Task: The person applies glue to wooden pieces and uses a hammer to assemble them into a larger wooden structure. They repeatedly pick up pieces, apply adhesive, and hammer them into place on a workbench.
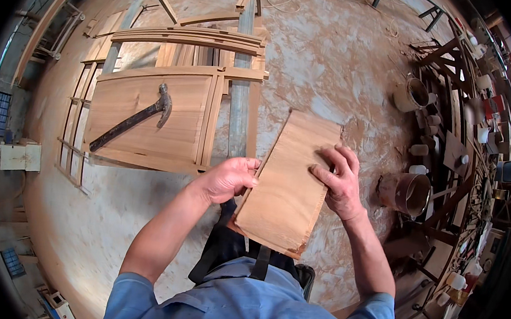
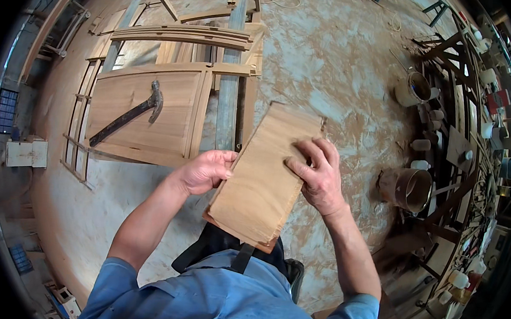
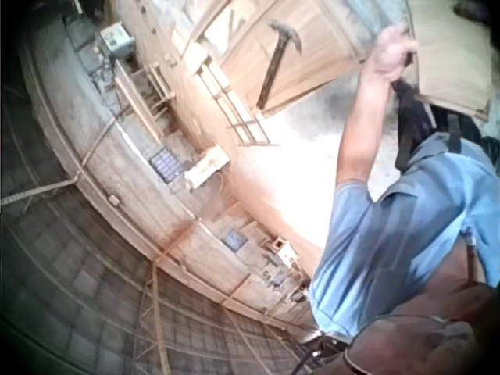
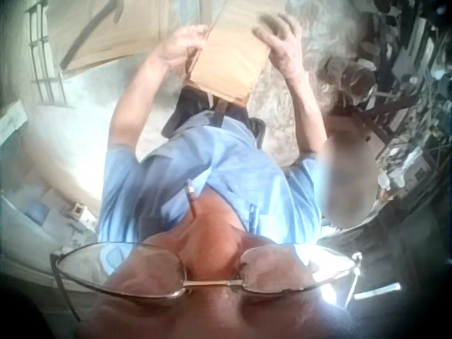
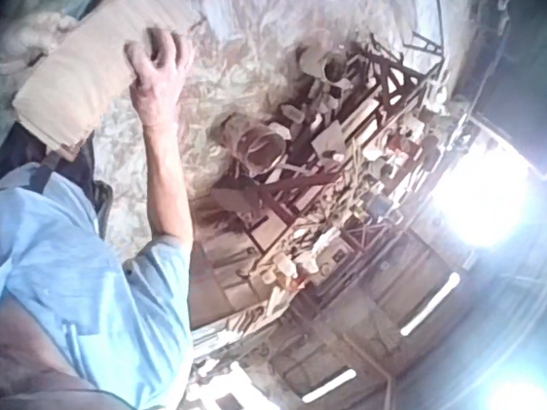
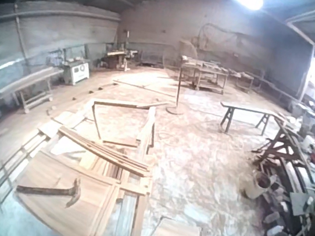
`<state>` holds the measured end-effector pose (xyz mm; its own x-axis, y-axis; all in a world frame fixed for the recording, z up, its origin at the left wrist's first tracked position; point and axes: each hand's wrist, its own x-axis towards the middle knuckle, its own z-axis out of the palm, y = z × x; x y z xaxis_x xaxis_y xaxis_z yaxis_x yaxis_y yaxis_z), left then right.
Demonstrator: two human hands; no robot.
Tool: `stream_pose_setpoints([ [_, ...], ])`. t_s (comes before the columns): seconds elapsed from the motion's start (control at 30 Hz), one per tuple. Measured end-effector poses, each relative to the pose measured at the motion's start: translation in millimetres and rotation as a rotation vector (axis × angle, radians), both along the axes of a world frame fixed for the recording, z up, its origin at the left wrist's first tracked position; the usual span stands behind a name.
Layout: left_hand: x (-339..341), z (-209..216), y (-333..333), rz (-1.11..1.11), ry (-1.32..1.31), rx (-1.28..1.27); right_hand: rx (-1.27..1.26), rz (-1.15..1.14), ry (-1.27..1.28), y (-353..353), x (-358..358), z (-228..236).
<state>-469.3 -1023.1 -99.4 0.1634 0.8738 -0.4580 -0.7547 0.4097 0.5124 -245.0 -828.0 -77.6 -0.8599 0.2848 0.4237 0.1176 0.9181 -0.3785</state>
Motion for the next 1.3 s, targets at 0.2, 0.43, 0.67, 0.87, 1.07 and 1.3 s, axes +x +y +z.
stream_pose_setpoints([
  [0.2, 5, -29, 3, 0.134, 0.282, 0.028, -1.36, -0.482, 0.213, -18, -7, -51],
  [0.43, 10, -50, 5, 0.099, 0.657, -0.176, -1.814, -0.506, 0.12, -36, -37, -77],
  [0.67, -57, -62, -46, 0.256, 1.828, -0.215, -1.727, -0.554, 0.092, -2, -67, -103],
  [0.87, -101, -100, -85, 0.235, 2.134, -0.127, -1.745, -0.536, 0.053, 7, -87, -128],
  [1.07, -104, -116, -91, 0.218, 2.156, -0.11, -1.75, -0.529, 0.109, 10, -94, -138],
  [1.3, -105, -114, -89, 0.224, 2.176, -0.11, -1.763, -0.517, 0.094, 14, -96, -143],
])
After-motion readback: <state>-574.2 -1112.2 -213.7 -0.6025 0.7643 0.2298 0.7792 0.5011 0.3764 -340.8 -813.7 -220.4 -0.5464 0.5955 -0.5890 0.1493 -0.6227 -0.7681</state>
